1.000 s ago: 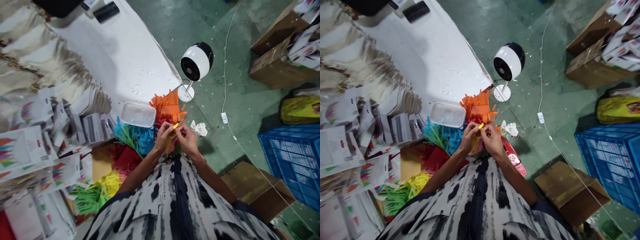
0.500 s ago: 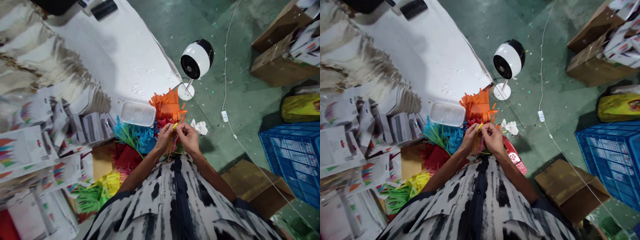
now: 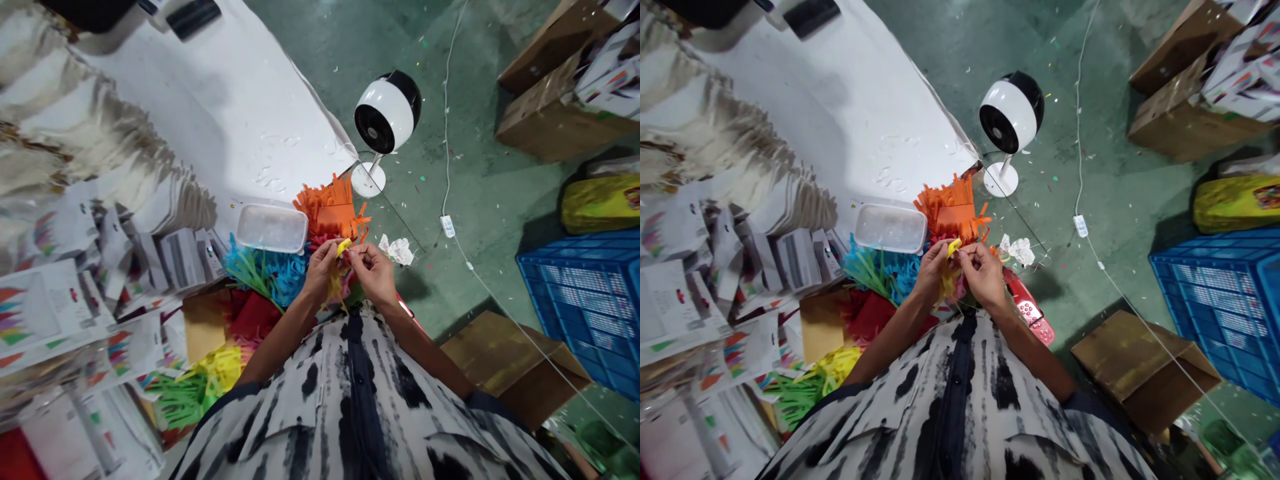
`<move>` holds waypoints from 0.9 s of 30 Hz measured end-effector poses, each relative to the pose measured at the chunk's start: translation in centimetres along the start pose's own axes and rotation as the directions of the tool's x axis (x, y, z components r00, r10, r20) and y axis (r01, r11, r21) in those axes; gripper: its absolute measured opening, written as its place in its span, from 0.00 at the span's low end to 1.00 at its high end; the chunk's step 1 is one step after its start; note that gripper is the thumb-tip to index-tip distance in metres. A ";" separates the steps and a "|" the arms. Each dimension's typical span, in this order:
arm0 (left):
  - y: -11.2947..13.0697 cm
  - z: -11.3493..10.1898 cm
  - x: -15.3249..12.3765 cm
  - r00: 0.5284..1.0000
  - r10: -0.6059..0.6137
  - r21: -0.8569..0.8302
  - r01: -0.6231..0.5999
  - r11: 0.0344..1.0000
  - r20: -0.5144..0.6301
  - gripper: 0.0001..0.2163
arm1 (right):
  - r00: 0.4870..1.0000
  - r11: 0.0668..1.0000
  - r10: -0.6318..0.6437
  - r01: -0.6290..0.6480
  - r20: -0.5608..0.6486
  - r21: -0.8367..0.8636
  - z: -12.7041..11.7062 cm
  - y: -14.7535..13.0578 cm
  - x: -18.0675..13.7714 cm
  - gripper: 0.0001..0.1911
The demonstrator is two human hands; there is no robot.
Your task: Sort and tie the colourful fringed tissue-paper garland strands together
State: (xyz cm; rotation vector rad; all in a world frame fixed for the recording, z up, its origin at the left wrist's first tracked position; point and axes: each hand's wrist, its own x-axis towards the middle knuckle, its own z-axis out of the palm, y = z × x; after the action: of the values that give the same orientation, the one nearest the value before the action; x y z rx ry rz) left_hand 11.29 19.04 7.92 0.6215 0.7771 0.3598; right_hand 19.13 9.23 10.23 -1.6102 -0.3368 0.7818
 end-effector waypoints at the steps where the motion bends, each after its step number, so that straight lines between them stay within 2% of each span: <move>1: 0.0 0.0 0.0 1.000 0.013 0.011 -0.013 1.000 0.004 0.19 | 1.000 1.000 0.010 -0.010 -0.004 0.002 -0.1 0.0 0.0 0.14; 6: -0.3 -0.4 0.1 0.997 0.059 0.056 -0.062 0.997 0.050 0.15 | 0.998 0.998 0.060 -0.060 0.004 0.017 -0.3 -0.2 0.0 0.17; 15: -0.4 -0.4 0.0 0.999 0.038 0.083 -0.040 0.996 0.024 0.19 | 0.999 0.997 0.030 -0.033 0.035 0.066 -0.4 -0.4 0.0 0.18; 23: -0.2 -0.2 -0.4 0.997 0.031 0.083 -0.037 0.996 0.068 0.18 | 0.998 0.998 0.027 -0.030 0.053 0.056 -0.4 -0.4 0.0 0.19; 27: 0.0 -0.1 -0.7 0.995 0.058 0.134 -0.069 0.989 0.087 0.18 | 0.998 0.999 0.014 -0.017 0.063 0.049 -0.4 -0.2 0.1 0.19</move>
State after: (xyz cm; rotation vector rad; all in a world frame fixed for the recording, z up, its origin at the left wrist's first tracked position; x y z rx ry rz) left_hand 10.77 18.72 8.29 0.7869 0.7075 0.3390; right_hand 19.55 9.01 10.43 -1.5457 -0.3474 0.8479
